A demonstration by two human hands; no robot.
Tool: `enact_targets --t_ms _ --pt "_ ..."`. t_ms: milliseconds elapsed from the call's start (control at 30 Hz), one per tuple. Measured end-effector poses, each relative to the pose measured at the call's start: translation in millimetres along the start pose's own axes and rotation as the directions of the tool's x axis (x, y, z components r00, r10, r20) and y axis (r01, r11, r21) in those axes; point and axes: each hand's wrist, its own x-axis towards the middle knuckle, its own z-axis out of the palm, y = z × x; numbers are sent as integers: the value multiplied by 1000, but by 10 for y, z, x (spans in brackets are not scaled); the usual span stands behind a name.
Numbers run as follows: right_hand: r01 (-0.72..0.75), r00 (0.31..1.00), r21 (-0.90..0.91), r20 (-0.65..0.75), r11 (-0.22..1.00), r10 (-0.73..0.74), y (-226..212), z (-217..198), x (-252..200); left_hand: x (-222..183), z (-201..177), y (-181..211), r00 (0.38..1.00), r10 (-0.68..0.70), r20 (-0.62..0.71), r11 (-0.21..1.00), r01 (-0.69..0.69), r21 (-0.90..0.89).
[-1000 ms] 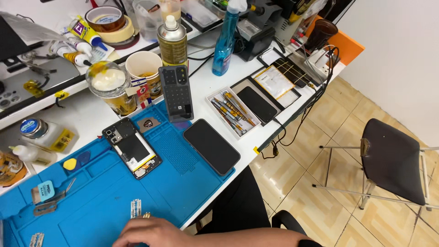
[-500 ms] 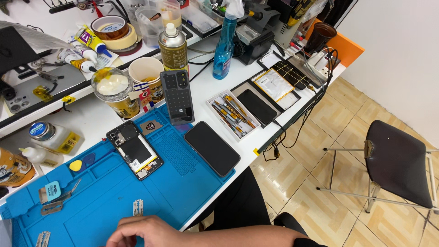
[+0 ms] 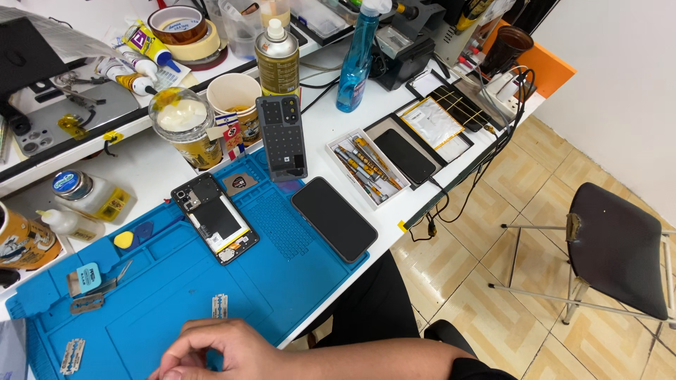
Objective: The person uses a razor blade to pry open the back cover of a smartphone. They then use a screwdriver to remove screws from the device's interior. The person handles the phone and its components on a blue work mat.
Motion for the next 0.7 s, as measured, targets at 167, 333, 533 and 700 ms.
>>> enact_targets --t_ms 167,333,533,700 --pt "24 995 -87 -91 996 -32 -328 121 34 -416 122 -41 992 9 -129 999 -15 -43" --pt "97 991 -145 -76 985 -108 -379 175 65 -853 4049 772 683 730 -27 677 -717 163" --pt "87 992 -140 -83 986 -99 -315 122 47 -868 3969 1222 757 484 439 389 -636 667" --pt "80 986 -292 -115 953 -118 -343 108 50 -887 3999 1275 815 356 458 489 -580 652"
